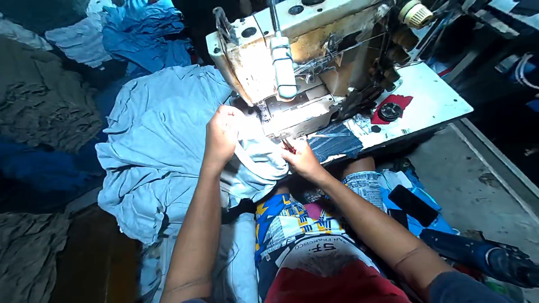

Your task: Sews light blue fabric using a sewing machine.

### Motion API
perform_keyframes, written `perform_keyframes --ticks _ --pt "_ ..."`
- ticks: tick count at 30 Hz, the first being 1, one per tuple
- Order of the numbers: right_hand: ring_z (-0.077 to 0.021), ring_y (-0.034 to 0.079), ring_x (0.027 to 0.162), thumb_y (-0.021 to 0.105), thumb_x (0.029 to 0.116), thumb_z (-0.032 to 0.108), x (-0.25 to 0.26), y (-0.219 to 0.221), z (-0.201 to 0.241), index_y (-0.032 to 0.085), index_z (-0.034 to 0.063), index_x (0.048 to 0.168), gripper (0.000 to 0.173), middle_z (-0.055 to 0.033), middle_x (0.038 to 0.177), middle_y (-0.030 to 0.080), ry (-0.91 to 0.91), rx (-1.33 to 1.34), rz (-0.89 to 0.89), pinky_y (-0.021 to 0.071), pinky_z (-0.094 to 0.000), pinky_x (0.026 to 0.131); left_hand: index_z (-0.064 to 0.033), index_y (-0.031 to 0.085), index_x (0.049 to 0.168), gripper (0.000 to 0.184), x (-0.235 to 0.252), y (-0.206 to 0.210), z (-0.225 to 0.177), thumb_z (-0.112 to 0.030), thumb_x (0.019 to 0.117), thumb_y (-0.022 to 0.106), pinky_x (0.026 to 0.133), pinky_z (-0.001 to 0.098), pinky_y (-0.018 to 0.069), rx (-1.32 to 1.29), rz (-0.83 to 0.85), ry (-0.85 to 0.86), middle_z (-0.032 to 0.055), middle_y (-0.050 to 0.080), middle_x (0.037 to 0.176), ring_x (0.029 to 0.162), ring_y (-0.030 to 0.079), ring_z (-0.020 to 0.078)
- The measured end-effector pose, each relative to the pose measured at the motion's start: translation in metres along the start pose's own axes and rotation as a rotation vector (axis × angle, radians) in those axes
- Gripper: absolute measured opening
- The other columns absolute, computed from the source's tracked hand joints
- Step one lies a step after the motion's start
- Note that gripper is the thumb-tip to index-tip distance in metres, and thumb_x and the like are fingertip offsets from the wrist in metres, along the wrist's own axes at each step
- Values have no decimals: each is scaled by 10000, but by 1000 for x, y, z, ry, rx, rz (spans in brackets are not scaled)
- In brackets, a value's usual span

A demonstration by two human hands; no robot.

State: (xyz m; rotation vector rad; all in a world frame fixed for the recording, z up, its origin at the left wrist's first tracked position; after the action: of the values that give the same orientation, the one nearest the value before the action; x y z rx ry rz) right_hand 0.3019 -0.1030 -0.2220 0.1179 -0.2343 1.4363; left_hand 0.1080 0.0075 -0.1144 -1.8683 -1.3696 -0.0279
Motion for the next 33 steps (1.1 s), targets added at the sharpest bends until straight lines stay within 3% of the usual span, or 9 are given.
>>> perform_keyframes --ticks 4,6,9,14,18,21,23,29,33 --pt "-150 568 593 644 924 39 -5 -7 -1 678 31 965 54 -67 730 618 46 37 -30 499 -325 537 -76 701 1060 137 11 20 6 -130 1001 590 824 358 568 245 -17 90 54 718 955 890 688 126" --pt "-143 573 611 644 896 9 -10 -12 1 682 38 1041 153 -65 780 635 59 101 -44 500 -308 538 -86 735 1062 174 15 24 10 -141 1000 582 899 389 564 302 19 107 65 736 1016 973 701 151" --pt "-154 602 716 634 864 -43 -15 -16 6 664 65 1152 309 -78 929 668 46 187 -35 526 -309 613 -78 751 1031 211 20 27 13 -166 1003 561 916 447 557 354 38 98 90 733 1062 1017 698 201" --pt "-91 552 648 621 875 -22 -17 -18 9 704 40 1113 260 -50 817 642 68 263 -47 476 -246 576 -37 720 957 266 33 31 12 -274 977 602 873 582 518 418 52 -3 168 710 1009 1015 682 330" --pt "-74 520 558 607 869 -29 -6 -17 10 729 27 1084 253 -40 741 626 68 298 -95 460 -239 504 54 690 1048 398 53 42 23 -311 895 728 958 625 471 422 -3 -36 270 686 1102 1119 644 432" --pt "-90 520 535 607 877 -27 4 -15 16 734 34 1094 259 -52 732 632 52 285 -152 463 -247 479 39 557 1311 688 65 50 33 -231 747 843 1065 418 469 181 -36 -238 180 638 1270 1223 599 225" --pt "-95 503 519 609 879 -19 5 -13 18 733 39 1087 249 -52 704 607 60 292 -163 448 -249 468 18 506 1387 756 68 51 34 -158 745 866 1078 335 462 74 -25 -244 142 624 1310 1230 588 147" --pt "-89 493 498 627 883 -28 -4 -6 17 742 20 1099 249 -73 698 624 95 371 -157 432 -241 451 -56 593 1270 601 73 47 39 -121 737 862 1007 252 517 -90 32 -17 15 666 1189 1136 619 32" --pt "-92 494 503 622 892 -30 1 -5 18 739 11 1095 239 -86 714 634 74 374 -152 427 -237 450 -33 568 1272 704 78 45 46 -57 646 890 979 242 549 -279 64 20 7 675 1168 1108 639 26"
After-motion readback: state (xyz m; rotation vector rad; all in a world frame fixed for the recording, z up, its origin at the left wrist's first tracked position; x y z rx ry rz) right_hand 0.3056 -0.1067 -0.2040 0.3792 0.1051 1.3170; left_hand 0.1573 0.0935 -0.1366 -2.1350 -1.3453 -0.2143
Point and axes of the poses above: each hand's wrist, its own x-axis towards the middle knuckle, its own y-axis out of the palm, z = x × y, the point moved 2 cm from there along x, towards the middle knuckle
